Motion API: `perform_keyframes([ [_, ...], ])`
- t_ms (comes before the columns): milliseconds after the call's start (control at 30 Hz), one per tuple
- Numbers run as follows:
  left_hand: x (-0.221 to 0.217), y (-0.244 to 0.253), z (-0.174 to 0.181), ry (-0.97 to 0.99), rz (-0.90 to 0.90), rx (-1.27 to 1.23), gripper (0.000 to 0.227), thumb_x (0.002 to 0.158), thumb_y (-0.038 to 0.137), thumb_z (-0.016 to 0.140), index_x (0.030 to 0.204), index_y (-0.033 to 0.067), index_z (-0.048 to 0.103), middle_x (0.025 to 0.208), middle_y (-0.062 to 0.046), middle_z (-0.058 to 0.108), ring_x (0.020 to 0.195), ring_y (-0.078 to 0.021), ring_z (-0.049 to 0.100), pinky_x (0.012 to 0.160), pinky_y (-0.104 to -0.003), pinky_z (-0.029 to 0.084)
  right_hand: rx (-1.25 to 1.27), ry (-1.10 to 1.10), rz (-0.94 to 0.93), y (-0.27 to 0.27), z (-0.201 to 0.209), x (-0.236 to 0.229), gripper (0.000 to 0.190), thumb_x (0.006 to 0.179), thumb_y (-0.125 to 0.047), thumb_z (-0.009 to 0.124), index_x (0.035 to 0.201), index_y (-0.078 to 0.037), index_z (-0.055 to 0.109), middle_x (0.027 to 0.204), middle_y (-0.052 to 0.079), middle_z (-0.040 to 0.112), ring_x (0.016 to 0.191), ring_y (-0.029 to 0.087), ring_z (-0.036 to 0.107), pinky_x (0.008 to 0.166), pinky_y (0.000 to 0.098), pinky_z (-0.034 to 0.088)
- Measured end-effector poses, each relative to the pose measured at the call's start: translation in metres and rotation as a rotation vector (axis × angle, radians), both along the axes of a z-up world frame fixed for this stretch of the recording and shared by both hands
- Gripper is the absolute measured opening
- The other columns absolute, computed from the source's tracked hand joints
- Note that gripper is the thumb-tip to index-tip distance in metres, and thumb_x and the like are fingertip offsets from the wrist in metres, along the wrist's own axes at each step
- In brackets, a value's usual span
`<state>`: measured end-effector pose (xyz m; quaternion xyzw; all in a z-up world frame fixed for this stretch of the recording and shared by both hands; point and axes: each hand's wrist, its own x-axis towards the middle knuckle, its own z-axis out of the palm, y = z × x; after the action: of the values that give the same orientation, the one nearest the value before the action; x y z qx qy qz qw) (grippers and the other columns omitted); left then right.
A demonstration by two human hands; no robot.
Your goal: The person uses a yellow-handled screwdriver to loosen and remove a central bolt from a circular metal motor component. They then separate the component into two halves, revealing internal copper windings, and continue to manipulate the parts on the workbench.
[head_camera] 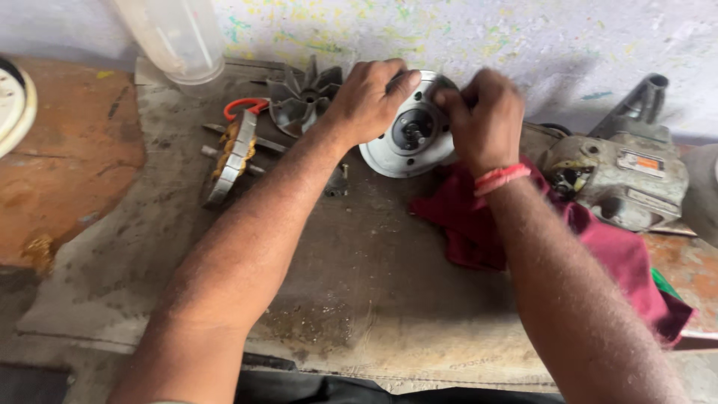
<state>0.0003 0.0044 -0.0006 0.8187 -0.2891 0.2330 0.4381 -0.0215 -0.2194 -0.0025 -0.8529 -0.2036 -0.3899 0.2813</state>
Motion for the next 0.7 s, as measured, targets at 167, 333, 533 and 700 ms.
perform_keyframes([
  [167, 0.004, -0.003, -0.003, -0.015, -0.077, -0.043, 0.045, 0.109, 0.041, 0.055, 0.102, -0.0009, 0.07, 0.083, -0.014, 0.074, 0.075, -0.0244, 0.074, 0.068, -0.04, 0.059, -0.074, -0.044, 0.004, -0.002, 0.002, -0.004, 0.042, 0.088, -0.02, 0.093, 0.077, -0.001, 0.057, 0.077, 0.017, 0.062, 0.071, 0.037, 0.059, 0.066, 0.048, 0.047],
  [333, 0.002, 0.004, -0.008, -0.01, -0.043, -0.03, 0.048, 0.107, 0.044, 0.054, 0.101, -0.0005, 0.072, 0.082, -0.016, 0.075, 0.076, -0.0257, 0.075, 0.069, -0.044, 0.058, -0.077, 0.063, -0.005, -0.013, -0.01, -0.031, 0.042, 0.084, -0.021, 0.093, 0.077, -0.001, 0.057, 0.075, 0.016, 0.062, 0.071, 0.037, 0.06, 0.066, 0.0471, 0.047],
  [533, 0.015, 0.006, -0.011, 0.054, 0.026, 0.053, 0.05, 0.108, 0.045, 0.054, 0.108, -0.002, 0.071, 0.089, -0.019, 0.076, 0.082, -0.0293, 0.075, 0.073, -0.045, 0.059, 0.025, 0.037, 0.016, 0.012, 0.012, 0.007, 0.041, 0.089, -0.021, 0.092, 0.078, -0.002, 0.058, 0.076, 0.015, 0.064, 0.069, 0.035, 0.062, 0.065, 0.0462, 0.049],
  [700, 0.016, -0.004, -0.012, -0.061, 0.002, -0.008, 0.051, 0.109, 0.044, 0.056, 0.118, -0.0049, 0.069, 0.104, -0.02, 0.076, 0.096, -0.0285, 0.076, 0.083, -0.043, 0.06, -0.091, 0.019, -0.002, -0.006, 0.001, -0.017, 0.042, 0.089, -0.019, 0.092, 0.076, 0.0, 0.056, 0.077, 0.018, 0.06, 0.075, 0.042, 0.059, 0.068, 0.0509, 0.047],
])
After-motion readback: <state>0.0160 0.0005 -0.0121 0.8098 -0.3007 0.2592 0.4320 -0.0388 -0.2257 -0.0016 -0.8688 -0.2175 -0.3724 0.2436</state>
